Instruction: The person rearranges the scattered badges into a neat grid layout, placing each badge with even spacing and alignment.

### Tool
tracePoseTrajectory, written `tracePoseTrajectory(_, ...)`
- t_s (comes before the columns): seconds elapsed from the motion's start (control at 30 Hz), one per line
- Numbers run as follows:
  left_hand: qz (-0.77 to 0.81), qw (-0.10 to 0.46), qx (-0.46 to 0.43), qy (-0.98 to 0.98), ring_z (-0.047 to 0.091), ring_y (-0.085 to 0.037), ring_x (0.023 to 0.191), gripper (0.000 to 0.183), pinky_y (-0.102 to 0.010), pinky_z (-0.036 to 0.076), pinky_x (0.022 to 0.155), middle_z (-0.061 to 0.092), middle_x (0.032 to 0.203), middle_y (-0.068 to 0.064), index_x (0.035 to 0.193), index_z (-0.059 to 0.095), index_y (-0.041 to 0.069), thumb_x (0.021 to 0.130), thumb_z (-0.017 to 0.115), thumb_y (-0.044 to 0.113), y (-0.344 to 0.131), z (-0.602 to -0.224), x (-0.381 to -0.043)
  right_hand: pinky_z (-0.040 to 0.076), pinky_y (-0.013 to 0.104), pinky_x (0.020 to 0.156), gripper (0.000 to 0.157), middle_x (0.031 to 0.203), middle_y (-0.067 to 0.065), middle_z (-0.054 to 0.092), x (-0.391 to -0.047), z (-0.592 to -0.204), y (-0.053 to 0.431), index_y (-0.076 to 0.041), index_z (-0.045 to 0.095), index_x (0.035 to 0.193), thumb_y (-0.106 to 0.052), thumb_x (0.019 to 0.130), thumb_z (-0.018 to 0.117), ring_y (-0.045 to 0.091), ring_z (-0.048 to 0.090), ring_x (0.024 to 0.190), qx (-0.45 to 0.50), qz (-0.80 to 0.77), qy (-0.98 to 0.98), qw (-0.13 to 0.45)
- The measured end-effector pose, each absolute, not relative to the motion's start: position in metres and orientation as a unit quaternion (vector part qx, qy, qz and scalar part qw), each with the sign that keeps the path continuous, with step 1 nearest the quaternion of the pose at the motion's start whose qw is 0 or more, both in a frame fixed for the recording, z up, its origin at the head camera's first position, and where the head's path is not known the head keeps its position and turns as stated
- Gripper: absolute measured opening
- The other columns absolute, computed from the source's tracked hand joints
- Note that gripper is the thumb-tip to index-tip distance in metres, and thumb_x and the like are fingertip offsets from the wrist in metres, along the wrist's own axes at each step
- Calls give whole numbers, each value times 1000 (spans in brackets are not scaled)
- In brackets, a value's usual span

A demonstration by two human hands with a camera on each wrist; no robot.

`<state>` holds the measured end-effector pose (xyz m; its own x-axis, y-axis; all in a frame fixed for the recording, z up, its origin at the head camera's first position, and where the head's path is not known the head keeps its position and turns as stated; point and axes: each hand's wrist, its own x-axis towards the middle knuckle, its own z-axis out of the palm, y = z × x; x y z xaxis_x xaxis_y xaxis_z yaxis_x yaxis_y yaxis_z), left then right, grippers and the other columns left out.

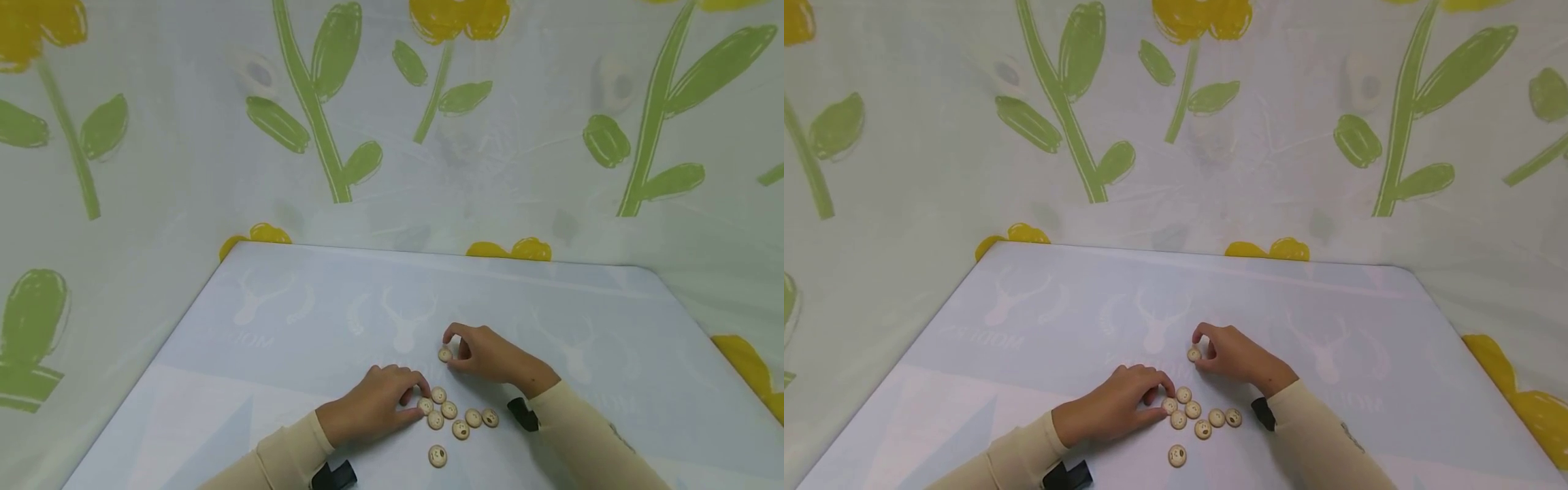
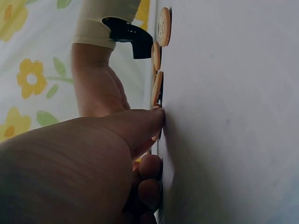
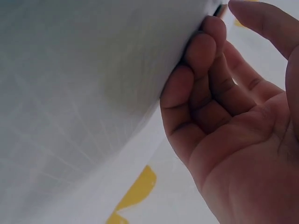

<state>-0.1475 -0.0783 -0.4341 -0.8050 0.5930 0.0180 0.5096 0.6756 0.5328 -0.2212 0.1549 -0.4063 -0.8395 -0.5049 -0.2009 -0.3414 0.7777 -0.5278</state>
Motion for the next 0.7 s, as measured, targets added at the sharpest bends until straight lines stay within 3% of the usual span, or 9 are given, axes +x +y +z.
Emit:
tracePoseTrajectory(0.3,266,71,311,910,42,1,70,18,-24,31,69,48,75,16,109,66,28,92,72,32,-78,-435,-147,45,23,58,33,75,-4,57,-213,-404,166,-12,58,119,-14,91,73,10,51,65,-253,-275,913,163)
tracePoseTrajectory(0.7,268,64,313,909,41,1,70,18,-25,30,69,47,74,16,109,66,28,92,72,33,-78,-435,-149,48,23,64,21,78,-7,59,-212,-407,171,-17,64,110,-13,91,73,7,53,69,-284,-278,905,153)
